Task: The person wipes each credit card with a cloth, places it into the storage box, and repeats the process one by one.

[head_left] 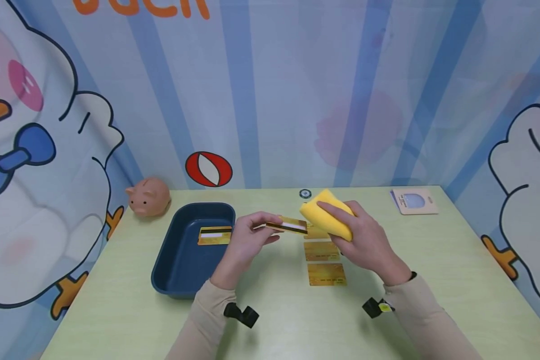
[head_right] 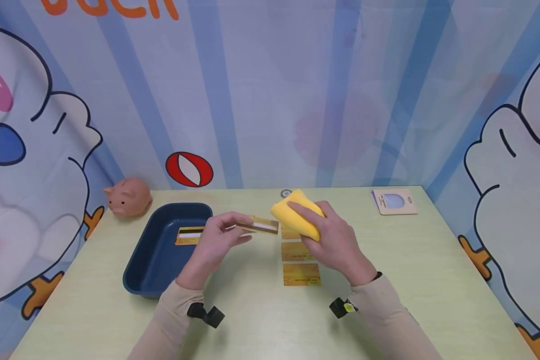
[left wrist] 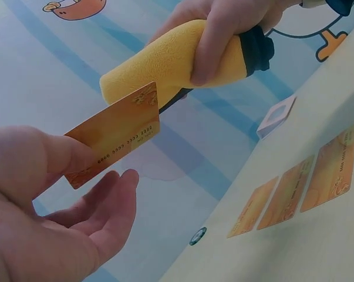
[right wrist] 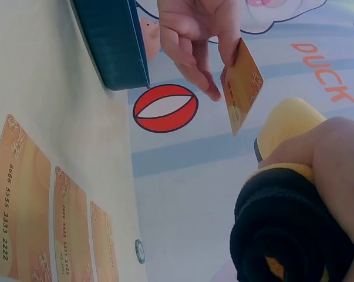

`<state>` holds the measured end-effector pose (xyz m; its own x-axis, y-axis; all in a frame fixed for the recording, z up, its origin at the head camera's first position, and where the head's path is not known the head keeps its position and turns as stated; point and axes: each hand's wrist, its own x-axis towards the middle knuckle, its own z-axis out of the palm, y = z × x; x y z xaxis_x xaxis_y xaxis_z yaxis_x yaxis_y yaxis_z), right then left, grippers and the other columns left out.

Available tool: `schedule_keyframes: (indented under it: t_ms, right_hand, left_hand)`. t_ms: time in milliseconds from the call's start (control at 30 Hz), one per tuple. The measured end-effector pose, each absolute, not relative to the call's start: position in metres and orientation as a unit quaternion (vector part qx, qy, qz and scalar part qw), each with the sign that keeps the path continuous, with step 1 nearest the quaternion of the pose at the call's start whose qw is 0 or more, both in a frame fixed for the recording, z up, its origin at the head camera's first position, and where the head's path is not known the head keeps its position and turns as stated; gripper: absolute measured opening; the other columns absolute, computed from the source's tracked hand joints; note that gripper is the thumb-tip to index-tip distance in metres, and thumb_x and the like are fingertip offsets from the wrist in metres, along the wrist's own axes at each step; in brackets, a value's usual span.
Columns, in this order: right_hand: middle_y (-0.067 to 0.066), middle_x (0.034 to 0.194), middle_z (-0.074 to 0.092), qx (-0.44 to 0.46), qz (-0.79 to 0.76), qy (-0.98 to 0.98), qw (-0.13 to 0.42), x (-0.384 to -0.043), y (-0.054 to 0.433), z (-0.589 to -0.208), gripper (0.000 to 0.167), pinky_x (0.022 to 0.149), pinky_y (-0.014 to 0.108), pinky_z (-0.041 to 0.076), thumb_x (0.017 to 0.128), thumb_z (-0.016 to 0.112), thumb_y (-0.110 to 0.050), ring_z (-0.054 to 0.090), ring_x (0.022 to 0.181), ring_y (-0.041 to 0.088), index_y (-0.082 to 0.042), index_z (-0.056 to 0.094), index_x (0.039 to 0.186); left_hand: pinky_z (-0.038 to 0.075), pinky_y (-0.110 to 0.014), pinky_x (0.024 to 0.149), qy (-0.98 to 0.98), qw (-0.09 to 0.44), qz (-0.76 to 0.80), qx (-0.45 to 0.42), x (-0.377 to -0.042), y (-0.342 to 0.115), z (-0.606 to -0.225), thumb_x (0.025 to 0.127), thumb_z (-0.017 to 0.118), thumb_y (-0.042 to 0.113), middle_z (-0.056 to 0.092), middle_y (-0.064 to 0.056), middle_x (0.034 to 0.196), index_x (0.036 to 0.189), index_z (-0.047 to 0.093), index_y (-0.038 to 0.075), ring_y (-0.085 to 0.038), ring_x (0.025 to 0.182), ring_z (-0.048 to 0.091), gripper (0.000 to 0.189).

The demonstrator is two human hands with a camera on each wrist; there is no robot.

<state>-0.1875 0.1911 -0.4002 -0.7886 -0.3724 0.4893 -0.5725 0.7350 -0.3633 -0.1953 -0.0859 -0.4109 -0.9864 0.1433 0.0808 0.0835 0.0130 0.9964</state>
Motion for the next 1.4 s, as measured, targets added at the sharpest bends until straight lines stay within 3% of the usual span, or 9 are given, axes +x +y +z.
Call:
schedule_keyframes:
  t_ms: [167, 467, 833, 1100, 1400]
  right_hand:
    - [0.018, 0.126, 0.058, 0.259, 0.254, -0.911, 0.195, -0.187, 0.191, -0.400, 0.071, 0.061, 0.034, 0.045, 0.089, 0.076, -0.006, 0.052, 0.080, 0.021, -0.029, 0.055, 0.153]
    - [0.018, 0.126, 0.058, 0.257, 0.251, -0.912, 0.197, -0.186, 0.189, -0.398, 0.071, 0.061, 0.035, 0.045, 0.089, 0.076, -0.007, 0.052, 0.080, 0.022, -0.029, 0.055, 0.153]
    - [0.017, 0.127, 0.057, 0.257, 0.255, -0.912, 0.192, -0.186, 0.187, -0.397, 0.072, 0.063, 0.035, 0.047, 0.090, 0.076, -0.006, 0.054, 0.083, 0.022, -0.030, 0.054, 0.154]
    - [0.017, 0.127, 0.057, 0.282, 0.262, -0.901, 0.200, -0.185, 0.174, -0.395, 0.071, 0.061, 0.033, 0.047, 0.090, 0.078, -0.008, 0.053, 0.081, 0.020, -0.030, 0.054, 0.154]
    - [0.016, 0.126, 0.057, 0.310, 0.243, -0.894, 0.213, -0.186, 0.156, -0.391, 0.072, 0.060, 0.032, 0.051, 0.088, 0.078, -0.008, 0.055, 0.079, 0.019, -0.030, 0.055, 0.153]
  left_hand:
    - [0.063, -0.038, 0.090, 0.723, 0.021, 0.684, 0.094, -0.195, -0.087, -0.412, 0.100, 0.066, -0.004, 0.073, -0.014, 0.122, 0.120, 0.076, 0.002, -0.028, 0.103, 0.077, 0.024]
    - [0.059, -0.032, 0.096, 0.709, 0.051, 0.695, 0.109, -0.196, -0.089, -0.412, 0.096, 0.072, -0.003, 0.071, -0.018, 0.132, 0.136, 0.069, 0.003, -0.027, 0.111, 0.075, 0.040]
    - [0.060, -0.037, 0.097, 0.706, 0.068, 0.695, 0.114, -0.194, -0.087, -0.413, 0.095, 0.072, -0.004, 0.066, -0.020, 0.139, 0.144, 0.062, 0.004, -0.033, 0.118, 0.071, 0.051]
    - [0.060, -0.037, 0.096, 0.691, 0.075, 0.707, 0.130, -0.195, -0.086, -0.415, 0.096, 0.070, -0.004, 0.067, -0.023, 0.138, 0.158, 0.045, 0.012, -0.034, 0.112, 0.074, 0.068]
    - [0.062, -0.039, 0.091, 0.679, 0.101, 0.714, 0.139, -0.195, -0.079, -0.415, 0.097, 0.073, 0.002, 0.068, -0.021, 0.136, 0.160, 0.042, 0.012, -0.033, 0.109, 0.075, 0.071]
